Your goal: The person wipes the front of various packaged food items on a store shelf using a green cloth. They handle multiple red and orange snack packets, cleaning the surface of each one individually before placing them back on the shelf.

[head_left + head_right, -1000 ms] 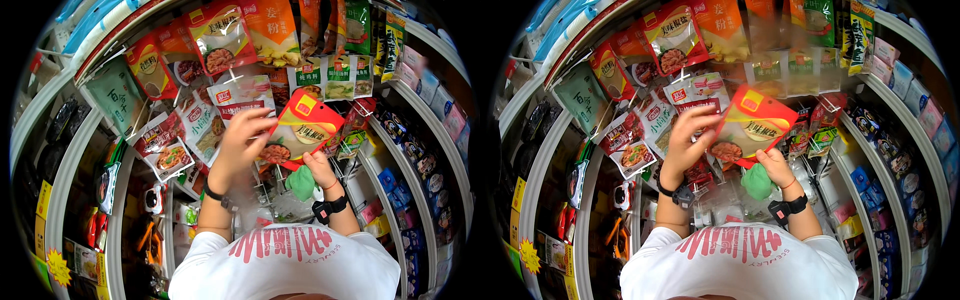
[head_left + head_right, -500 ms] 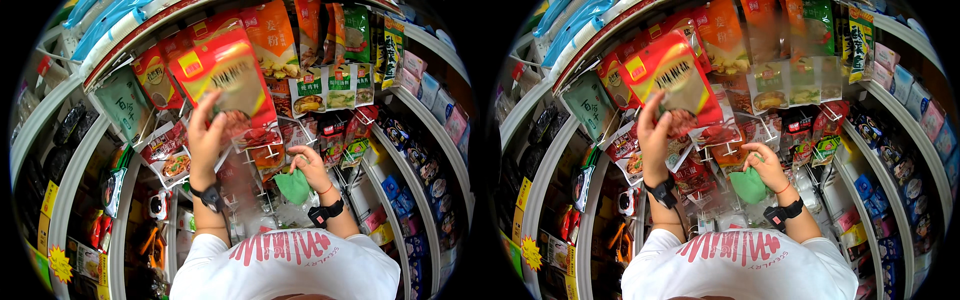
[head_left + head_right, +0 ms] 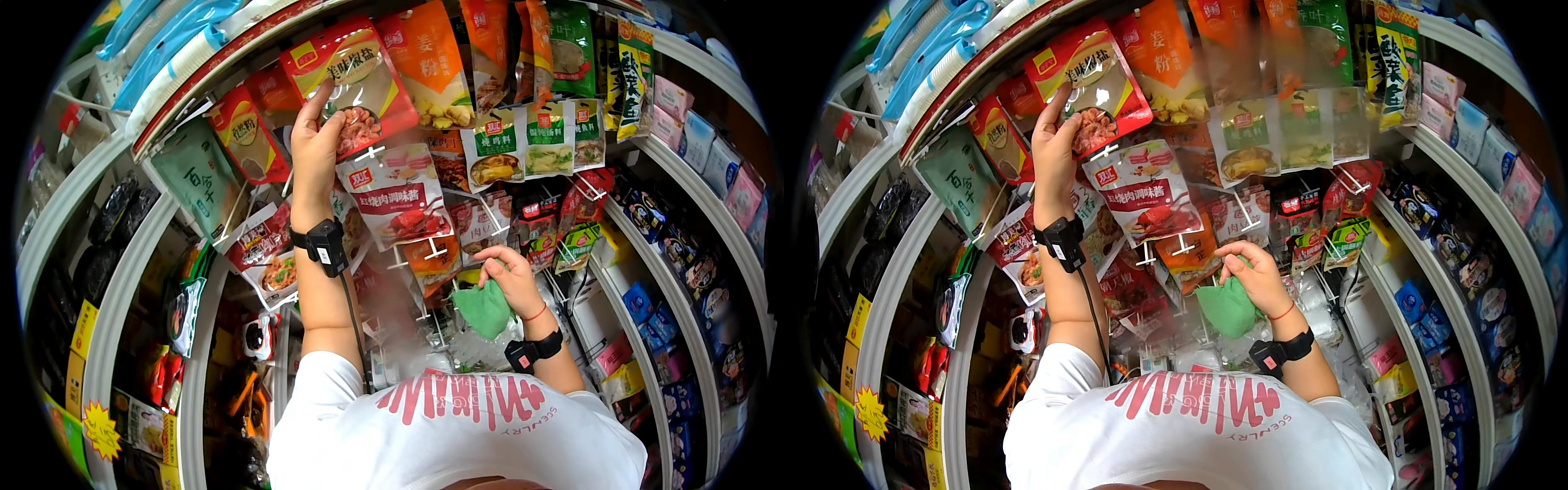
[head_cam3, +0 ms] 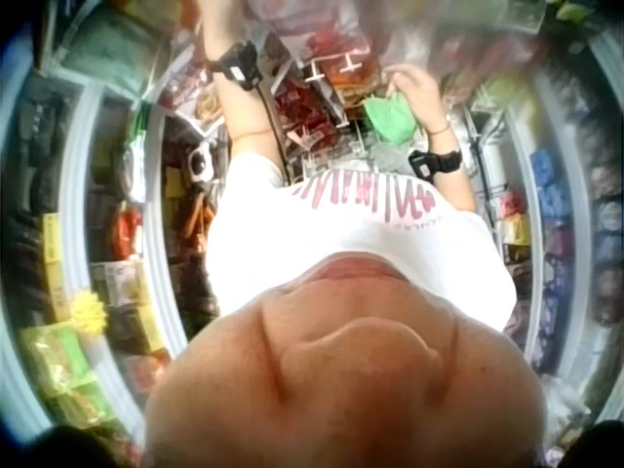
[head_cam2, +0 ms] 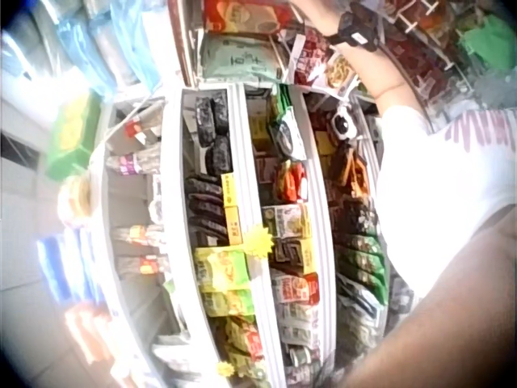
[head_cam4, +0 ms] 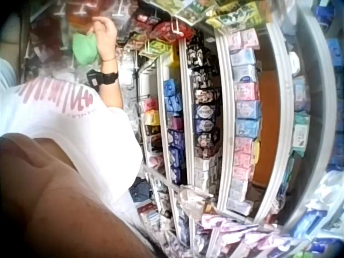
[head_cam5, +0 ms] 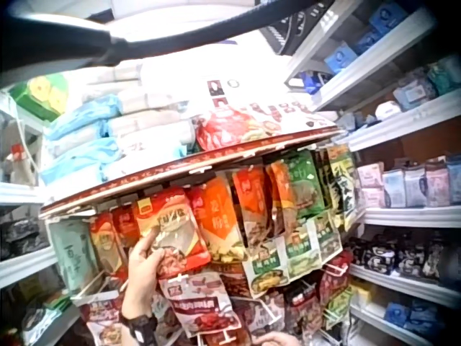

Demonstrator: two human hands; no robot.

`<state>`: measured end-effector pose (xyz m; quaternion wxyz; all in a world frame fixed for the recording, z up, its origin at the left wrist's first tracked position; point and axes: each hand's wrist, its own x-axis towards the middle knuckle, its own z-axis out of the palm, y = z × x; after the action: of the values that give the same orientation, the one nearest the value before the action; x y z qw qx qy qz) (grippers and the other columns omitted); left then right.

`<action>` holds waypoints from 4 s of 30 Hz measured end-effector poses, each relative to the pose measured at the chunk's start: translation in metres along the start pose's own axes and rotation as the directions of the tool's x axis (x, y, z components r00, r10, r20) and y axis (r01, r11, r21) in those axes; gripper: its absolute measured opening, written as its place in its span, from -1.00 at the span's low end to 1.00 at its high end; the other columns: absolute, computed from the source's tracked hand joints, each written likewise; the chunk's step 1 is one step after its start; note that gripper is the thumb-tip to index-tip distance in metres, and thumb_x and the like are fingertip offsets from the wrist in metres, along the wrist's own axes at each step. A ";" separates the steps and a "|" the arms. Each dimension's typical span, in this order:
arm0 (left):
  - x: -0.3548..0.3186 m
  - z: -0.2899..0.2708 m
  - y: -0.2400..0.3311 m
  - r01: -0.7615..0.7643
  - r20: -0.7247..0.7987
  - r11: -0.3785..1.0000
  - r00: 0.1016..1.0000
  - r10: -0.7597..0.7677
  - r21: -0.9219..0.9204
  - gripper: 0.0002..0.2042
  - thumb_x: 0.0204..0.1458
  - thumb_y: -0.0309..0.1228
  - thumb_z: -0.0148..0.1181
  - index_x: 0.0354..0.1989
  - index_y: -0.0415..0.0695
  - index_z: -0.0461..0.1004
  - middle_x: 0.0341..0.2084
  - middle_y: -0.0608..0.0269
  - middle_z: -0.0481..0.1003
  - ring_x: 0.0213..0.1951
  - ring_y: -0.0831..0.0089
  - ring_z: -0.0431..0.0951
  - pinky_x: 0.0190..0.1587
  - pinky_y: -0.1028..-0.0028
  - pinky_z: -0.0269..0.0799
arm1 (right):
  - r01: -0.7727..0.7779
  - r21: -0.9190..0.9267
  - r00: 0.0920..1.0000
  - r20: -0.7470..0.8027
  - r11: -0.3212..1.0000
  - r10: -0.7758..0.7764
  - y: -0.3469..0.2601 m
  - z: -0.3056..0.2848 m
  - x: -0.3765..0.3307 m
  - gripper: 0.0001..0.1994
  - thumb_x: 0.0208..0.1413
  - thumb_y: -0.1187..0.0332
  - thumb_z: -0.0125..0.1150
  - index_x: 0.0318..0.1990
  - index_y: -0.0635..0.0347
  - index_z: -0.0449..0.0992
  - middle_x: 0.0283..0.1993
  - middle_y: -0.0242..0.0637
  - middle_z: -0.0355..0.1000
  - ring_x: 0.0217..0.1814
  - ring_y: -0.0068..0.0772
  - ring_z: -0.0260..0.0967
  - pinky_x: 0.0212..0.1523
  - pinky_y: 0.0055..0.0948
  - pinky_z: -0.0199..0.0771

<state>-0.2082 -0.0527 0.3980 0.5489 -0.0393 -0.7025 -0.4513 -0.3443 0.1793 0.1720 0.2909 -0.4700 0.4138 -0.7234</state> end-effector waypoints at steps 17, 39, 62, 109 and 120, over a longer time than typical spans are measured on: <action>0.023 -0.018 -0.036 -0.104 0.004 0.893 0.993 0.114 0.439 -0.45 0.08 -0.56 0.06 0.27 -0.34 0.10 0.24 0.03 0.19 0.09 0.41 0.36 0.12 0.53 0.23 | -0.075 0.053 0.996 0.045 0.996 0.073 0.006 0.005 0.003 -0.78 0.24 0.33 0.02 -0.10 0.29 0.45 -0.43 -0.42 0.40 -0.36 -0.62 0.38 -0.31 -0.63 0.37; -0.033 -0.013 -0.039 -0.240 0.305 0.914 0.942 0.138 0.327 -0.30 0.22 0.15 -0.41 0.08 -0.26 0.41 0.06 0.02 0.39 0.18 0.25 0.29 0.26 0.32 0.05 | -0.145 -0.024 0.989 0.029 0.989 0.145 0.016 0.018 -0.007 -0.79 0.23 0.33 0.02 -0.12 0.28 0.47 -0.45 -0.40 0.41 -0.38 -0.63 0.37 -0.31 -0.62 0.36; -0.047 -0.121 0.004 0.054 -0.298 0.681 0.922 0.246 0.730 -0.56 -0.08 -0.15 0.28 -0.02 -0.07 0.48 0.18 -0.21 0.15 0.25 -0.03 0.08 0.26 0.15 0.02 | -0.169 0.022 0.972 0.168 0.985 0.163 0.026 0.053 -0.001 -0.76 0.23 0.29 0.05 -0.14 0.31 0.46 -0.46 -0.35 0.40 -0.40 -0.58 0.37 -0.32 -0.60 0.36; -0.268 -0.025 0.002 0.351 0.078 0.884 0.917 -0.392 0.310 -0.71 0.10 -0.35 0.15 -0.05 -0.23 0.44 -0.09 0.19 0.42 -0.05 0.42 0.45 0.01 0.44 0.36 | 0.401 -0.036 0.824 -0.422 0.915 -0.378 -0.069 0.039 0.055 -0.75 0.23 0.19 0.09 -0.19 0.21 0.46 -0.29 -0.54 0.39 -0.28 -0.74 0.23 -0.25 -0.64 0.26; -0.262 0.068 -0.048 0.480 0.190 0.717 0.873 -0.450 -0.506 -0.66 0.14 -0.47 0.11 0.04 -0.30 0.22 -0.03 0.16 0.40 0.00 0.46 0.39 0.07 0.44 0.30 | -0.096 -0.319 0.950 -0.312 0.943 -0.009 -0.001 0.000 -0.058 -0.72 0.23 0.27 0.08 -0.05 0.30 0.43 -0.23 -0.38 0.47 -0.22 -0.61 0.35 -0.15 -0.60 0.33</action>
<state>-0.1811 0.0799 0.1591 0.3655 -0.0259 -0.5485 -0.7516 -0.3217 0.2266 0.1475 0.1556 -0.3839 0.5798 -0.7016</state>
